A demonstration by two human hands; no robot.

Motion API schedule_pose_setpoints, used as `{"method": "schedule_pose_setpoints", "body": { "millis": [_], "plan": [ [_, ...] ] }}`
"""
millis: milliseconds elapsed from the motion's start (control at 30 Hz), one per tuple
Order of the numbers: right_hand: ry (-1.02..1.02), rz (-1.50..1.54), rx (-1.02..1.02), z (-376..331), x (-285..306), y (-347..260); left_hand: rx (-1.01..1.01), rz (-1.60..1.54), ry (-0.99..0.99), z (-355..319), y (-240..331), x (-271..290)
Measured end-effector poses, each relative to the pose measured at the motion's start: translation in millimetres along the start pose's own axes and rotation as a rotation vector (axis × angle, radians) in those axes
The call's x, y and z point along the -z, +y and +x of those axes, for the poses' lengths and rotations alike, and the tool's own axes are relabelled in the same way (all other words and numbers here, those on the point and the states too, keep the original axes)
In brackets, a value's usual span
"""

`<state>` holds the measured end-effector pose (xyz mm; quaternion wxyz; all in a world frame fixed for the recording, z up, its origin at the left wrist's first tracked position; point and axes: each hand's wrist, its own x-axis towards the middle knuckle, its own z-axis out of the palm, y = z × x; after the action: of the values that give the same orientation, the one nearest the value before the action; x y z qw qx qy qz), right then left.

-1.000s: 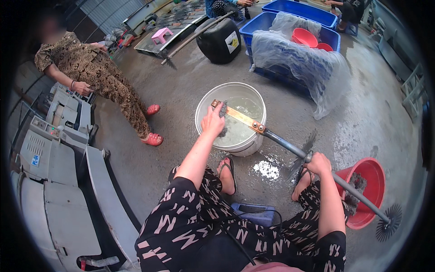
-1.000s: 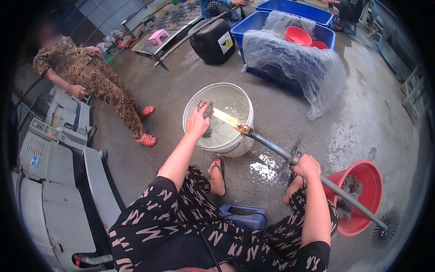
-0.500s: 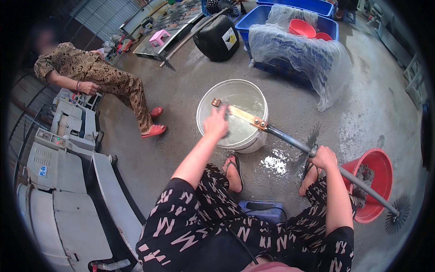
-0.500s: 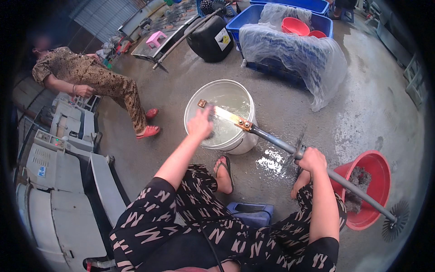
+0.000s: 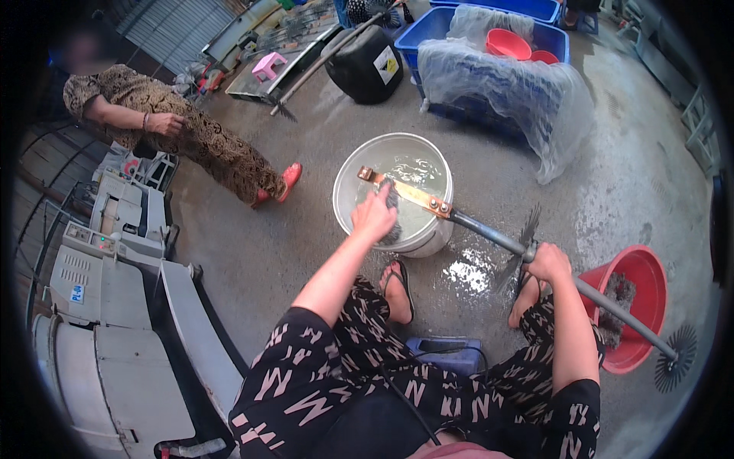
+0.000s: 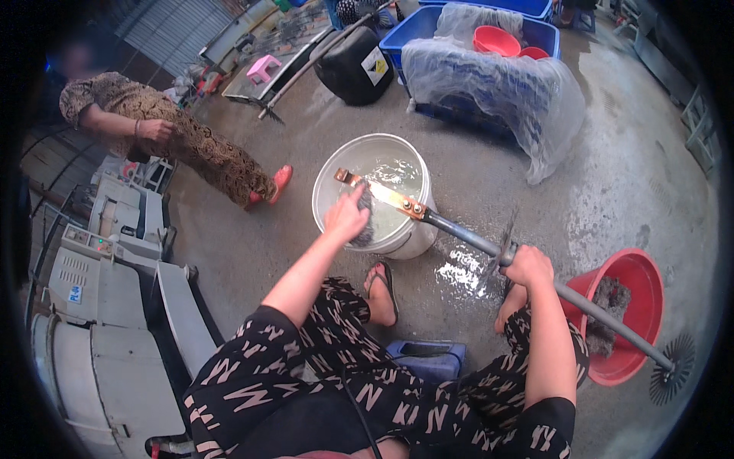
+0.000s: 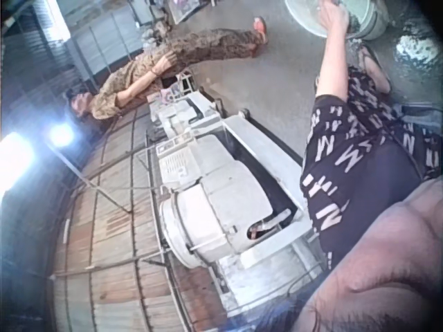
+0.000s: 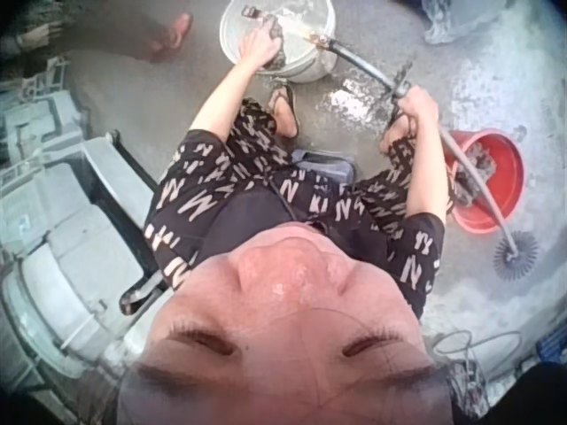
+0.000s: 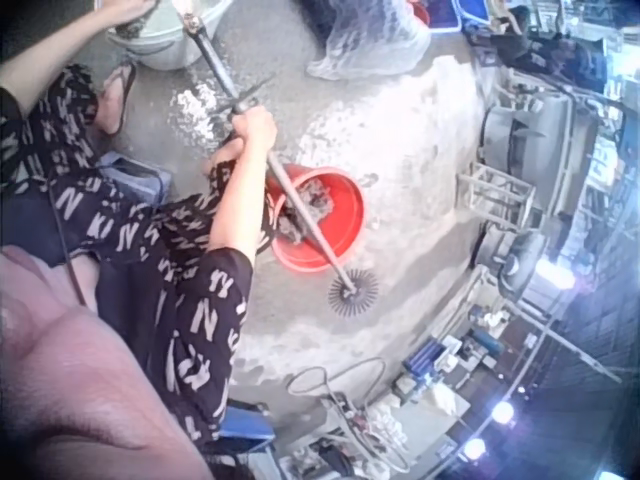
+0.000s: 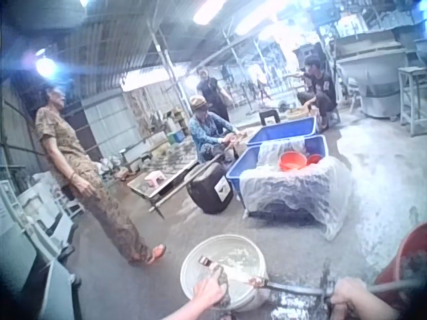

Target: The person sits on a low stool and scrubs a flat metal bar with a grey scouring pad, repeatedly dipping it into a white bucket of water. They hold the bar with one hand and scrub with the other, occasionally rinsing the pad in the water.

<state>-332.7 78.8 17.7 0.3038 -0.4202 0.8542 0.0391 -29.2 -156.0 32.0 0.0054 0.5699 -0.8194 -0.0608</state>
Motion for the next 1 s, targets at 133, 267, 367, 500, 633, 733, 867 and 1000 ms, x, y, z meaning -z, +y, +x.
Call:
{"method": "schedule_pose_setpoints", "body": {
  "millis": [133,267,367,500,633,733,867,1000],
  "plan": [
    [0.004,0.005,0.016,-4.5,2.9,-6.4,0.098,0.075,-0.104,17.8,-4.5,28.7],
    [0.041,0.013,0.002,0.1,0.8,0.5,-0.010,0.049,-0.120,7.1,21.4,15.7],
    [0.035,0.014,0.023,-1.4,-0.6,-3.5,0.061,0.104,-0.039,17.9,-6.3,22.1],
    [0.015,0.009,0.007,-0.6,1.1,-0.1,-0.002,0.103,-0.057,10.8,11.9,8.2],
    [0.040,0.019,0.018,0.1,-2.2,-2.9,-0.012,0.131,-0.105,18.1,-2.8,21.4],
    [0.020,0.016,0.020,-0.7,-1.0,-3.8,0.021,0.150,-0.070,22.5,0.2,18.3],
    [0.040,0.018,0.002,-1.7,2.3,-2.6,-0.043,0.141,-0.034,4.9,16.3,10.9],
    [0.013,0.007,0.027,-5.8,5.4,-9.3,0.066,0.065,0.003,21.9,-6.0,14.8]
  ]
}}
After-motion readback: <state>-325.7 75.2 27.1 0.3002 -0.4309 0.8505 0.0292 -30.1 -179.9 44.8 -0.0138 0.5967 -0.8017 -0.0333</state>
